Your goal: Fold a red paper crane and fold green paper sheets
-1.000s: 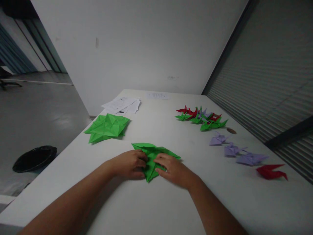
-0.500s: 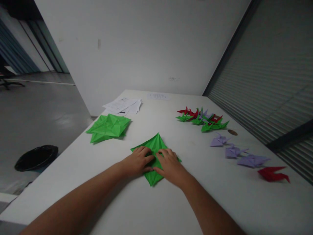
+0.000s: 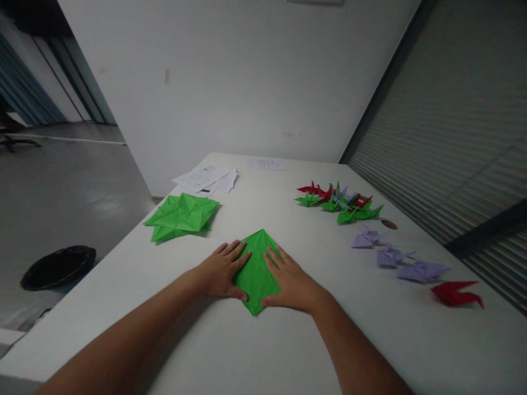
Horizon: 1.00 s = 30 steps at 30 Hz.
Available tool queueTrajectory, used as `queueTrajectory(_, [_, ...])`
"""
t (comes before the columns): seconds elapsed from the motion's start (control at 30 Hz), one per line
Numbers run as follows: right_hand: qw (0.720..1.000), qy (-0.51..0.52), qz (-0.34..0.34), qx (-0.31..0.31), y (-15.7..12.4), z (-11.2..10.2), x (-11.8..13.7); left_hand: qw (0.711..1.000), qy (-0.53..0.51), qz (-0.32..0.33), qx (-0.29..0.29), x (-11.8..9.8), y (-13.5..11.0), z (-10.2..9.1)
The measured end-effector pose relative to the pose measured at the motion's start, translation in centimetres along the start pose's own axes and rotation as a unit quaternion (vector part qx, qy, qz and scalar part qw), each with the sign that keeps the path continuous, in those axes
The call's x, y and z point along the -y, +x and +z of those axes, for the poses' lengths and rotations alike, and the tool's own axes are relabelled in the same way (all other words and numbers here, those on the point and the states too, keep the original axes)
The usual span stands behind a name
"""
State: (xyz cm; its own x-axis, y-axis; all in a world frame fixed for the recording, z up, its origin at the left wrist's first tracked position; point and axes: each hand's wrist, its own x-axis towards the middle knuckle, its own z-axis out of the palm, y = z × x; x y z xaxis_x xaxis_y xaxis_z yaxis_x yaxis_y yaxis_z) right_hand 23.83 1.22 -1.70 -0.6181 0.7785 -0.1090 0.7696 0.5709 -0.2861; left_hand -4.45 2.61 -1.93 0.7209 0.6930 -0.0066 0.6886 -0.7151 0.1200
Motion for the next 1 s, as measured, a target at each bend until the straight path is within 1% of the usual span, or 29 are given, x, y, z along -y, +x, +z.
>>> queueTrajectory(0.13, [1.0,-0.006,0.017,0.015,0.0,-0.3,0.0,0.999,-0.01,-0.031,0.031,0.7,-1.0,-0.4])
queueTrajectory(0.2, [0.999,-0.007,0.025,0.024,-0.1,-0.5,0.1,0.997,-0.011,-0.056,0.047,1.0,-1.6,-1.2])
queueTrajectory(0.27, [0.999,-0.006,0.032,0.027,-0.1,-0.8,0.3,0.997,-0.013,-0.073,0.035,1.0,-1.9,-2.5])
queueTrajectory(0.33, [0.999,-0.003,0.035,0.025,-0.1,-0.8,0.5,0.997,-0.025,-0.066,-0.019,0.5,-2.0,-4.0])
queueTrajectory(0.4, [0.999,-0.001,0.034,0.016,0.0,-0.6,0.7,0.992,-0.047,-0.044,-0.11,-0.6,-1.7,-5.0])
queueTrajectory(0.43, [0.999,-0.001,0.032,0.01,0.1,-0.4,0.9,0.986,-0.055,-0.031,-0.156,-1.3,-1.4,-5.1])
queueTrajectory(0.47, [1.0,-0.001,0.029,0.003,0.2,-0.2,1.1,0.981,-0.059,-0.011,-0.185,-2.1,-1.1,-5.0])
queueTrajectory(0.5, [1.0,-0.002,0.026,-0.006,0.3,0.0,1.3,0.98,-0.062,0.014,-0.189,-2.9,-0.8,-4.5])
queueTrajectory(0.57, [1.0,-0.006,0.017,-0.022,0.4,0.3,1.7,0.984,-0.062,0.047,-0.16,-4.0,-0.1,-3.0])
queueTrajectory(0.6, [1.0,-0.01,0.013,-0.026,0.4,0.5,1.8,0.988,-0.051,0.047,-0.14,-4.3,0.1,-2.0])
queueTrajectory(0.67, [0.999,-0.021,0.009,-0.026,0.4,0.5,2.0,0.995,-0.018,0.019,-0.094,-4.2,0.5,-0.3])
queueTrajectory(0.73, [0.999,-0.035,0.013,-0.023,0.3,0.5,2.0,0.998,0.011,-0.013,-0.056,-3.7,0.5,0.8])
queueTrajectory(0.8, [0.998,-0.046,0.02,-0.023,0.3,0.4,1.8,0.998,0.032,-0.041,-0.04,-2.9,0.2,1.3])
queueTrajectory(0.9, [0.997,-0.059,0.043,-0.02,0.2,0.1,1.0,0.996,0.052,-0.07,-0.032,-1.8,-0.2,1.2])
queueTrajectory(1.0, [0.993,-0.075,0.086,-0.026,0.1,0.0,-0.3,0.996,0.053,-0.071,-0.013,-0.9,-0.4,0.9])
